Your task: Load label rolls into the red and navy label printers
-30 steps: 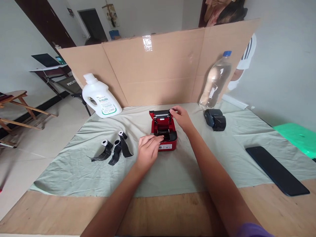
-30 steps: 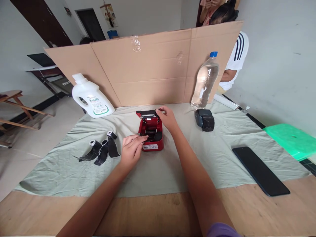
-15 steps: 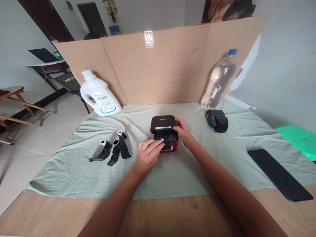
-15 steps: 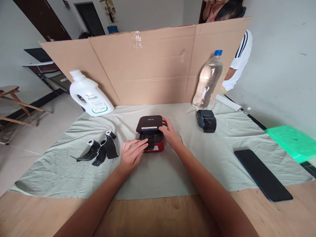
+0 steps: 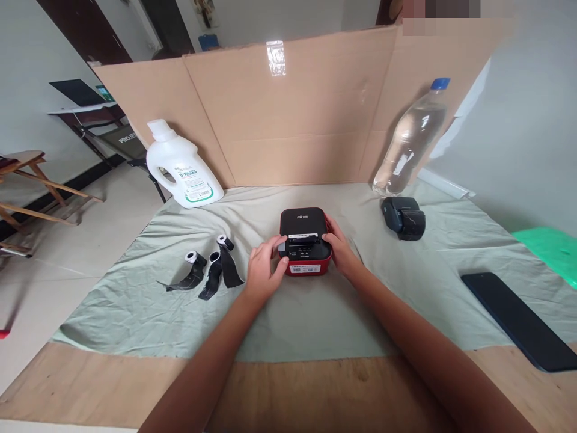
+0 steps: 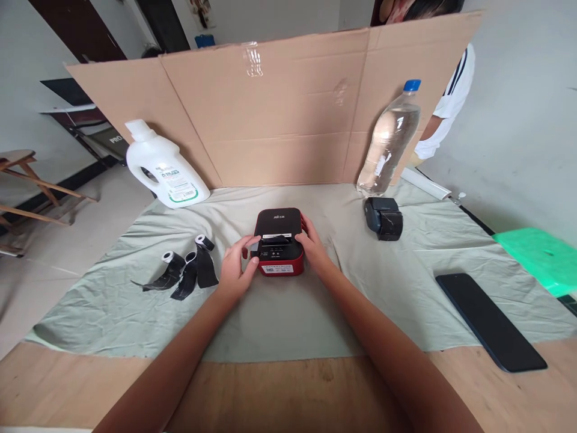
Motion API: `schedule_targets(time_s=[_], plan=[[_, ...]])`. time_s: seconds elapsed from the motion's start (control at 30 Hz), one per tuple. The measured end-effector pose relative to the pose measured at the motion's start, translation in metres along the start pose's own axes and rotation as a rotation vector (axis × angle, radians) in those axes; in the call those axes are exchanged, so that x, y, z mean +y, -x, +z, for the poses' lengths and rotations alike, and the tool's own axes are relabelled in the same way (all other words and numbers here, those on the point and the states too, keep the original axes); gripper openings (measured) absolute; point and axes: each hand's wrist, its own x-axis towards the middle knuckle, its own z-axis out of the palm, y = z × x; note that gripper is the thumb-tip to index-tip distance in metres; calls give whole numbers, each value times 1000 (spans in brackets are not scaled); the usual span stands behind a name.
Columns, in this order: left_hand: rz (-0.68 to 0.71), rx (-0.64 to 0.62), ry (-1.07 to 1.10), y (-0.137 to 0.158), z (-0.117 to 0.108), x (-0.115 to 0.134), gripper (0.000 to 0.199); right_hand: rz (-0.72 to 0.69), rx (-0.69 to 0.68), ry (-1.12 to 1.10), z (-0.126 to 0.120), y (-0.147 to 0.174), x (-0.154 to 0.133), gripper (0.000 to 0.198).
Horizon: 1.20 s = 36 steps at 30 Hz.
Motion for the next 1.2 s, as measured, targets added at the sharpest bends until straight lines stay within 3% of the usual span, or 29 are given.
schedule_targets(time_s=[0.1,0.27,0.6,0.9,1.2], plan=[[18,46,24,-2,3,-1,38,2,15,-10,1,2,1,63],[-26,113,104,0,7,3,37,-24,27,-25,0,4,7,60],[-52,81,253,6,10,5,47,-17,38,-46,-3,8,8,51],[-45,-2,178,0,4,6,37,66,131,44,1,7,3,52],[-85,51,252,0,3,13,36,31,145,-18,2,12,8,53]])
